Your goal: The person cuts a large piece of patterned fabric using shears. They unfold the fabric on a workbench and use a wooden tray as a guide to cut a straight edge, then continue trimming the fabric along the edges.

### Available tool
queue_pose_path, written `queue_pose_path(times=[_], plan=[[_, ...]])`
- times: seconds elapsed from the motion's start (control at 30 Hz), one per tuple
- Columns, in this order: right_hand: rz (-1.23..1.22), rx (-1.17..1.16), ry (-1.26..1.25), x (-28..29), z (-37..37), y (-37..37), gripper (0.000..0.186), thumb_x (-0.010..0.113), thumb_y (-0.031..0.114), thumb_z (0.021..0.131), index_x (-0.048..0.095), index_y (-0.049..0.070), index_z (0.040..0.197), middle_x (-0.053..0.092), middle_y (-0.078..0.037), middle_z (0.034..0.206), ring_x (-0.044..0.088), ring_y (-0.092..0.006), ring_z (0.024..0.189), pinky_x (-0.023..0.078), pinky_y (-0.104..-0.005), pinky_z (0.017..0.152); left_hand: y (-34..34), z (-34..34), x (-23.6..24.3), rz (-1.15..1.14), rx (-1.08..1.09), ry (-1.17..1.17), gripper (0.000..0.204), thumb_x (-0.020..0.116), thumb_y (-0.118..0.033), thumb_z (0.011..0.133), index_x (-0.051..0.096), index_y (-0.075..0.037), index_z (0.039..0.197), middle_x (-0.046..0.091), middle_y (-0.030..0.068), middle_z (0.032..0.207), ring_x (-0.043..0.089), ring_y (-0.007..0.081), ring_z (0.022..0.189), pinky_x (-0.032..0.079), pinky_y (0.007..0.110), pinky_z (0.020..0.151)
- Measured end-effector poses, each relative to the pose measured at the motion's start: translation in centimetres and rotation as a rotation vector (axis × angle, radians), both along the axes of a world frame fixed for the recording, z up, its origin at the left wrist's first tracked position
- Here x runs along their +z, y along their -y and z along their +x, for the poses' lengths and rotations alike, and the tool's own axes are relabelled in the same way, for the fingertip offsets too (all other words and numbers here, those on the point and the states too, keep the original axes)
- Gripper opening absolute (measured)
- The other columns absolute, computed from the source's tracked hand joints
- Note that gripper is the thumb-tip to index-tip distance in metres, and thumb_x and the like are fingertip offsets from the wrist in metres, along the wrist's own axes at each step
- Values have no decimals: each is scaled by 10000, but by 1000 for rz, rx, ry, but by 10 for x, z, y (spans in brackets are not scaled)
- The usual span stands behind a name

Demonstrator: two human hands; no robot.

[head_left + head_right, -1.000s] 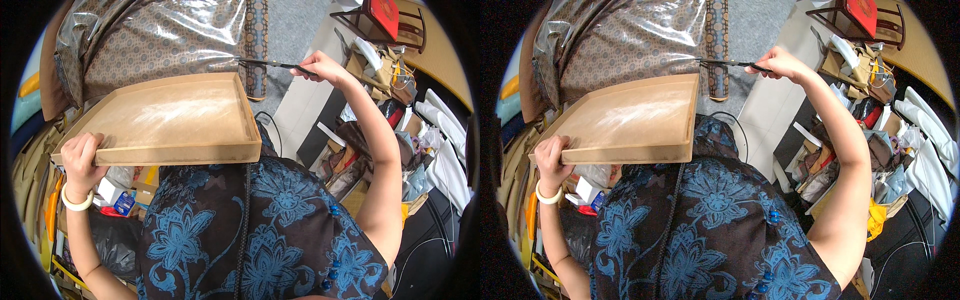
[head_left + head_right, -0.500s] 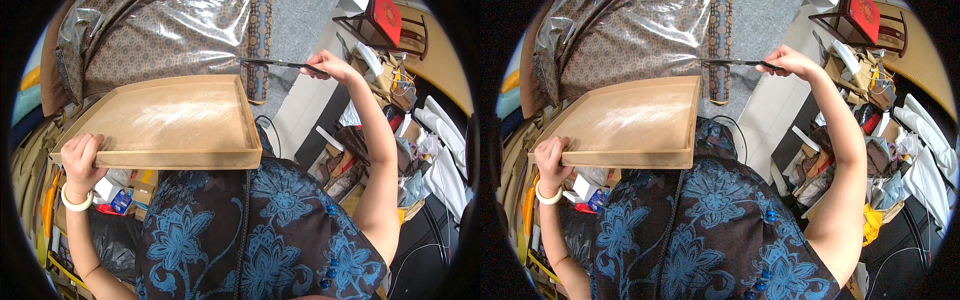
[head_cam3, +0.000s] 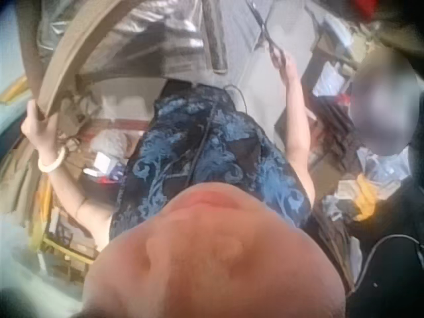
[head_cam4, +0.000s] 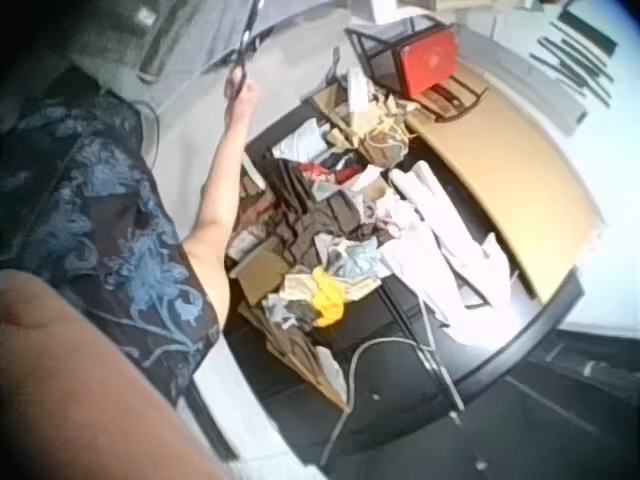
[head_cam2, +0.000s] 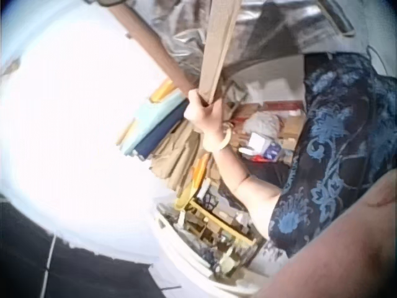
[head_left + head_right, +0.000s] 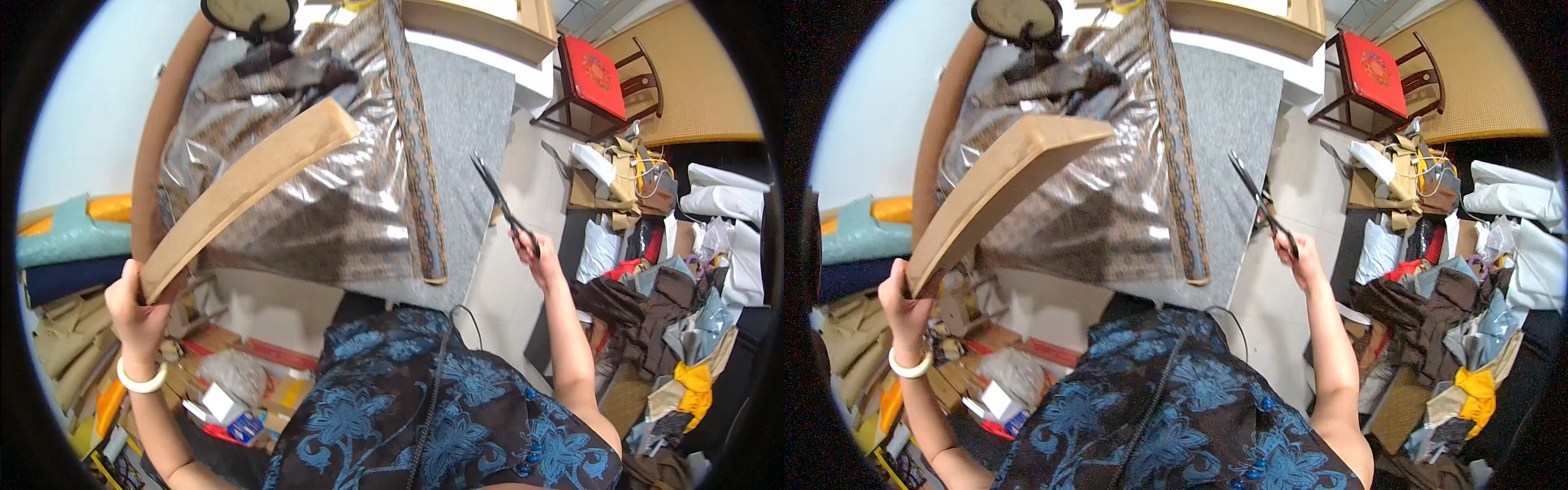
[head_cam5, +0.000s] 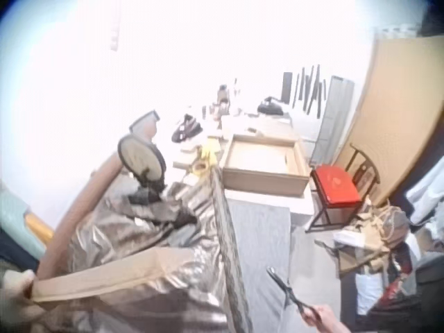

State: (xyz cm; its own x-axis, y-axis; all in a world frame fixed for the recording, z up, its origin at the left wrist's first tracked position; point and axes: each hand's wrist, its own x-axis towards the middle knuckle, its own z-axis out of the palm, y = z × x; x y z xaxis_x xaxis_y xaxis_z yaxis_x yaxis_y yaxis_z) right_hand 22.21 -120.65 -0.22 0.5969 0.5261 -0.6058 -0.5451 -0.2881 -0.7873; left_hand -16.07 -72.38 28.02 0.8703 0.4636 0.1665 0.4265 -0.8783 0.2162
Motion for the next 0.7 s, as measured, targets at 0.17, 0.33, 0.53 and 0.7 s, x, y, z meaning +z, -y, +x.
queue_pose_path(times=[0.17, 0.33, 0.53, 0.7], plan=[[54, -180, -41, -1, -39, 27, 368, 694, 301, 938, 683, -52, 1041, 588, 19, 733, 408, -20, 515, 271, -185, 458, 6, 85, 11, 145, -171, 180, 285, 773, -23, 740, 499, -30, 815, 437, 130, 615, 446, 296, 512, 395, 308, 508], [65, -489, 38, 26, -61, 49, 339, 700, 295, 926, 700, -32, 1018, 594, 14, 722, 448, -37, 525, 290, -201, 459, -2, 186, 3, 273, -399, 344, 335, 828, -95, 727, 561, -47, 924, 541, 151, 630, 577, 341, 549, 456, 377, 515], [79, -544, 143, 35, -24, 67, 339, 718, 304, 914, 703, -16, 1024, 599, 23, 722, 468, -37, 530, 290, -202, 465, 17, 345, -80, 437, -488, 446, 430, 813, -168, 733, 636, -74, 1114, 696, 115, 836, 688, 285, 731, 547, 374, 640], [69, -542, 139, 13, 23, 85, 316, 702, 284, 921, 704, -15, 1024, 584, 30, 701, 457, -35, 535, 293, -208, 475, 25, 503, -160, 556, -505, 440, 228, 666, -151, 824, 646, -116, 1048, 707, 74, 895, 692, 235, 813, 551, 351, 723]])
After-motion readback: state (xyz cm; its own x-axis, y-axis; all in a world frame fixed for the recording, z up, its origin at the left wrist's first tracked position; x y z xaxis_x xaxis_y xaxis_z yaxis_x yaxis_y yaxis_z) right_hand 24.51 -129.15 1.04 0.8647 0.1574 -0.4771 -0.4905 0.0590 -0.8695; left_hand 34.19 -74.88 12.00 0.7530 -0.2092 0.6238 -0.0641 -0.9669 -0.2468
